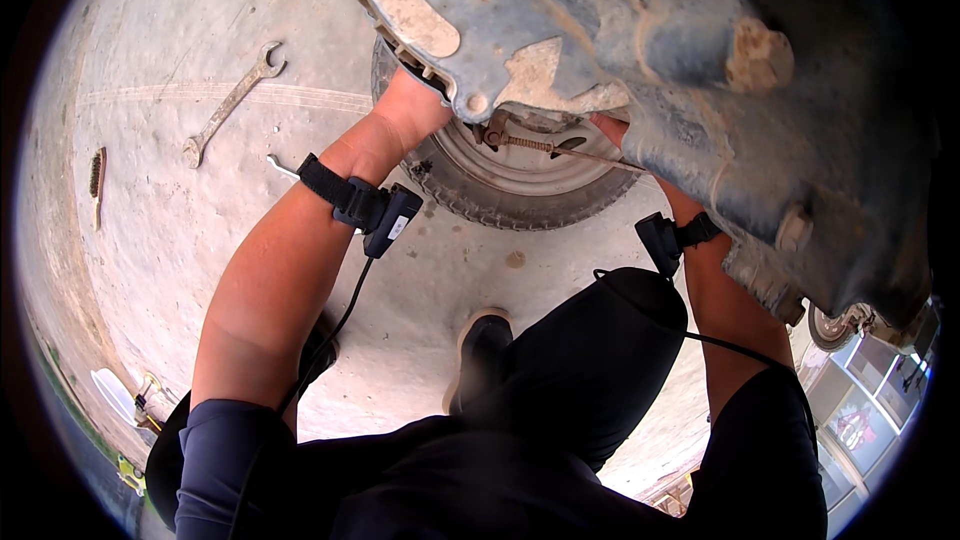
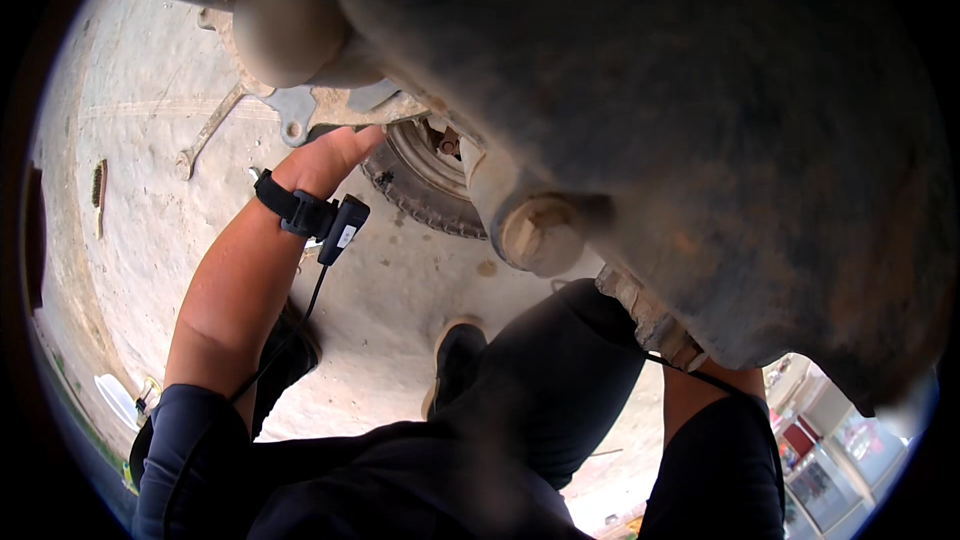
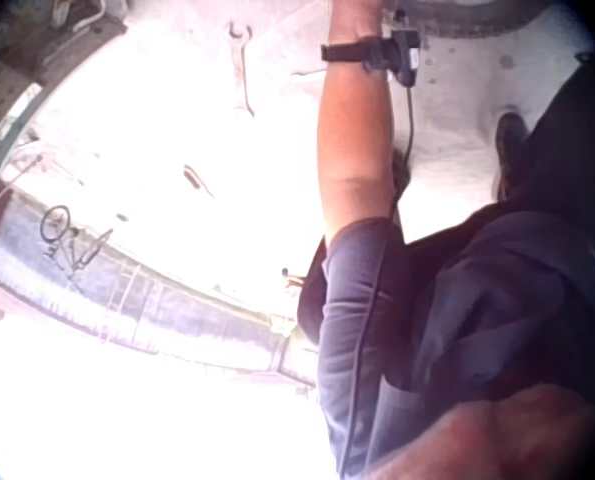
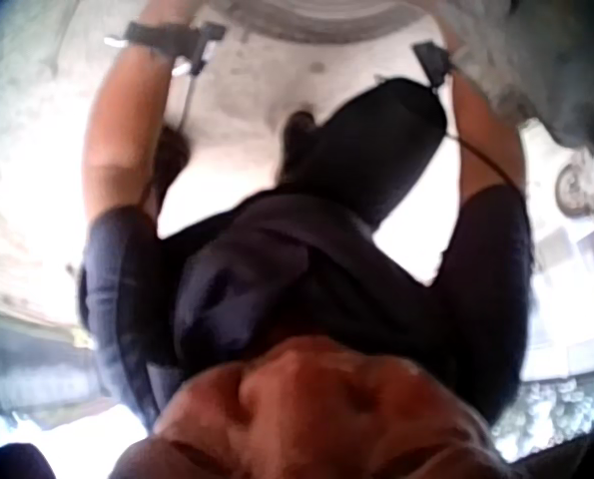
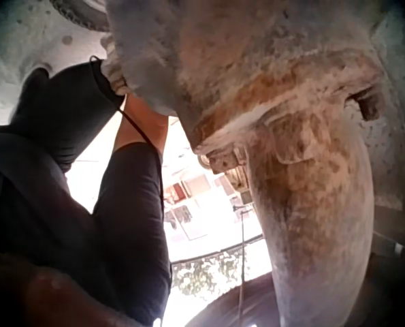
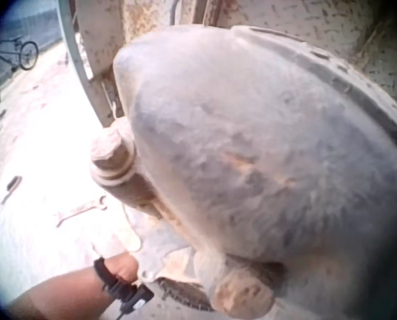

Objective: The person is working on the rear wheel assembly of a vehicle, likely a motorcycle or scooter. They use a wrench to tighten a bolt on the brake mechanism and then adjust a metal cable connected to the brake system.

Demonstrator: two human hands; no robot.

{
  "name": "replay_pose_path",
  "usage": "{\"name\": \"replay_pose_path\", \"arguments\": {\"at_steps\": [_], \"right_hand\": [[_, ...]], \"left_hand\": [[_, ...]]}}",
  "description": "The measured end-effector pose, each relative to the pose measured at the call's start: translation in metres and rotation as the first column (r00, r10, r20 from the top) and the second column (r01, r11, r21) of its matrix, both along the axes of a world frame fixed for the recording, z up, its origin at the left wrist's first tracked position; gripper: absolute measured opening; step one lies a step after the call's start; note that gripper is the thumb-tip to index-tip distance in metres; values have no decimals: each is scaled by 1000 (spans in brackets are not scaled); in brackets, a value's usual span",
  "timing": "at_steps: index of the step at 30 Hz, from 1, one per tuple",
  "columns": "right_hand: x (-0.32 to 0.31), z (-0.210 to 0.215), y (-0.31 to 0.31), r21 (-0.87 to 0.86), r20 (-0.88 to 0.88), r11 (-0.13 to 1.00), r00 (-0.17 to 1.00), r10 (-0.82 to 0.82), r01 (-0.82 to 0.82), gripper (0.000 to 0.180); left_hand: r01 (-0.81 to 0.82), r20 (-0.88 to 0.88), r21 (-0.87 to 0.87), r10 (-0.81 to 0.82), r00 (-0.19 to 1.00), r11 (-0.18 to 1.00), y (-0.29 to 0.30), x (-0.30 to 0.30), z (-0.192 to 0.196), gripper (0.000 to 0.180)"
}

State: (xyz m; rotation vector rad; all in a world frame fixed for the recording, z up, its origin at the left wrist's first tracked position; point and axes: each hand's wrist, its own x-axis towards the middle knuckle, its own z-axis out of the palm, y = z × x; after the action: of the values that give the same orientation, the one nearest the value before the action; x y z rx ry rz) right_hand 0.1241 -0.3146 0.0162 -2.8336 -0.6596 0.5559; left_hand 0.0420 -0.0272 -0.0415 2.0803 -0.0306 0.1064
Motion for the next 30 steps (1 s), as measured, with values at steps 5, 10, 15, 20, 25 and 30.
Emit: {"name": "replay_pose_path", "arguments": {"at_steps": [5,10,15,20,25,30], "right_hand": [[2,-2,1,-5,7,1000,1000,-8,8,81],[8,-7,-1,-1,22,1000,1000,-15,15,80],[8,-8,1,-6,30,1000,1000,-6,6,80],[7,-1,7,-24,25,1000,1000,-10,10,79],[-1,10,19,-84,54,996,999,2,2,78],[28,-46,-28,-89,-195,993,976,-92,76,85]], "left_hand": [[11,-40,37,-10,999,999,-9,-6,15,31],[23,-77,110,-15,997,994,-18,-13,43,29],[119,5,233,-124,992,965,-25,-9,47,23],[543,-42,373,-570,820,753,-74,-76,37,18],[542,-36,308,-560,828,782,-79,-140,22,14],[420,12,278,-440,898,864,-71,-130,32,17]]}}
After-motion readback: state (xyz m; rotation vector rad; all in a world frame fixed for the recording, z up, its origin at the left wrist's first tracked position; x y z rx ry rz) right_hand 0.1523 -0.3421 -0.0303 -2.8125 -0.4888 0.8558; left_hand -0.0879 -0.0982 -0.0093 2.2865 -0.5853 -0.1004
